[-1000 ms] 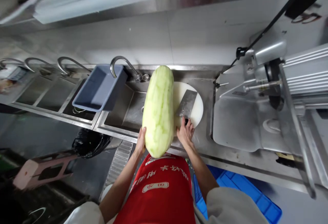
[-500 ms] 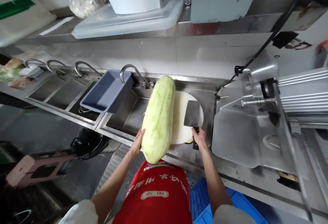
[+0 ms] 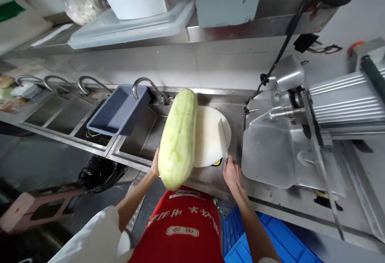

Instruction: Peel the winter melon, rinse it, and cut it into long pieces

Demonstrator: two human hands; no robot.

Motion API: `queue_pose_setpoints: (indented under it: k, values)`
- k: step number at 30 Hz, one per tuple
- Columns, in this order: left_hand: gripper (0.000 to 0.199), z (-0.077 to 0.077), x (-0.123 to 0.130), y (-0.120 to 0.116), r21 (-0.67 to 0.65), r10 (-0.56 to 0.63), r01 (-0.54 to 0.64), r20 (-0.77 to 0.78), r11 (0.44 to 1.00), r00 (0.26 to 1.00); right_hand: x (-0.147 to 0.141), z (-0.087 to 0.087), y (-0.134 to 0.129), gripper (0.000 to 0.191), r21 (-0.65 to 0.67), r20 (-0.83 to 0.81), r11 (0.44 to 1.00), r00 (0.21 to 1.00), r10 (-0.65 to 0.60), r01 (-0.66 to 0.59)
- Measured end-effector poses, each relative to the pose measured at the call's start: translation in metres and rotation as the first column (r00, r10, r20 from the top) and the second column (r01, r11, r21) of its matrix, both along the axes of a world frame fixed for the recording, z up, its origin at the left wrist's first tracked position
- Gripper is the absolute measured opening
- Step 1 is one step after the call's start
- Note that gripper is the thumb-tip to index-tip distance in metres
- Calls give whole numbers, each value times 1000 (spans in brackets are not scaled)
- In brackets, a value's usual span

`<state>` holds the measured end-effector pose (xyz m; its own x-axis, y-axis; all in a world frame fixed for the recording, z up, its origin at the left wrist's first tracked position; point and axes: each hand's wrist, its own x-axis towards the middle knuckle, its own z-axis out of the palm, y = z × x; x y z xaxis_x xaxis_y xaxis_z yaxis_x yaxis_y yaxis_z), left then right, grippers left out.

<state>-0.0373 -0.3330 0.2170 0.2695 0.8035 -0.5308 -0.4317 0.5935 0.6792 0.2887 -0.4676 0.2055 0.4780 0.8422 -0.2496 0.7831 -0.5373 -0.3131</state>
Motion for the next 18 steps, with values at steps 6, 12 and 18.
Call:
queue_pose_setpoints:
  k: [6, 12, 18]
  values:
    - [77, -18, 9, -54, -8, 23, -23, 6, 1000, 1000, -4, 15, 12, 32, -47, 1, 999, 1000, 15, -15]
    - [75, -32, 20, -62, 12, 66, -65, -63, 998, 996, -6, 30, 31, 36, -35, 94, 996, 992, 81, -78]
    - [68, -39, 9, -51, 65, 128, -119, -166, 991, 978, -12, 8, 59, 59, -44, 204, 988, 967, 153, -147]
